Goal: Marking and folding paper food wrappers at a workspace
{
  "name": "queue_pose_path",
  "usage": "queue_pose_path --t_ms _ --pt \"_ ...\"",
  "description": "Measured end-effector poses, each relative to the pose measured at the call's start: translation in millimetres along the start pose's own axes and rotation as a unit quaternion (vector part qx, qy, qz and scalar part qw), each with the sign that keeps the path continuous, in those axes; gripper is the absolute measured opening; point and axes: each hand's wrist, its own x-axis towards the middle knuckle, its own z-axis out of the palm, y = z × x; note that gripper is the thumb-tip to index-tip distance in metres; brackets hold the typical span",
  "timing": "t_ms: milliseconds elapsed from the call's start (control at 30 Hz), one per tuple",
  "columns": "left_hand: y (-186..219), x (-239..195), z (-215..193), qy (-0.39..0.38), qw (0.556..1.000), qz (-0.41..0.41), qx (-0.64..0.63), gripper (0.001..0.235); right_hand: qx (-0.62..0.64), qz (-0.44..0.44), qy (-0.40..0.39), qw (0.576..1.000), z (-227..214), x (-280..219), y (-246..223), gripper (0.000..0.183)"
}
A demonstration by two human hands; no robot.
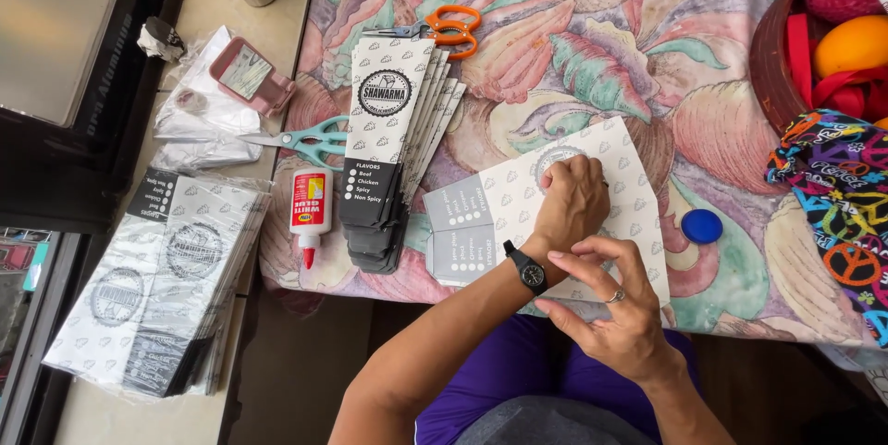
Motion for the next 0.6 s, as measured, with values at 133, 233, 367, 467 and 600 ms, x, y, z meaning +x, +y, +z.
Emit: queue_pose_path --t_ms 133,233,367,467,600 --pt "-13.8 -7.7 -12.7 -0.003 1.000 0.002 0.018 0.030 0.014 0.029 0.028 0.999 2.0 -12.0 -1.7 0.045" --pt "-32.0 -8.5 -19.5 0.039 0.997 -0.030 -0.055 0.016 0.129 0.127 0.096 0.979 5.8 -18.2 -7.9 0.023" --pt "-59.4 -7.9 -44.8 0.206 0.612 -0.218 -0.732 0.031 0.307 0.213 0.094 0.923 8.4 -12.6 -20.5 0.021" --pt "-75.6 -13.3 -62.0 0.222 0.194 -0.298 -0.908 0.026 0.362 0.232 0.064 0.901 12.9 -19.3 -22.9 0.024" --pt "-80.1 -17.5 -55.6 0.199 -0.013 -0.379 -0.904 0.025 0.405 0.246 0.022 0.880 21.2 -27.9 -20.8 0.032"
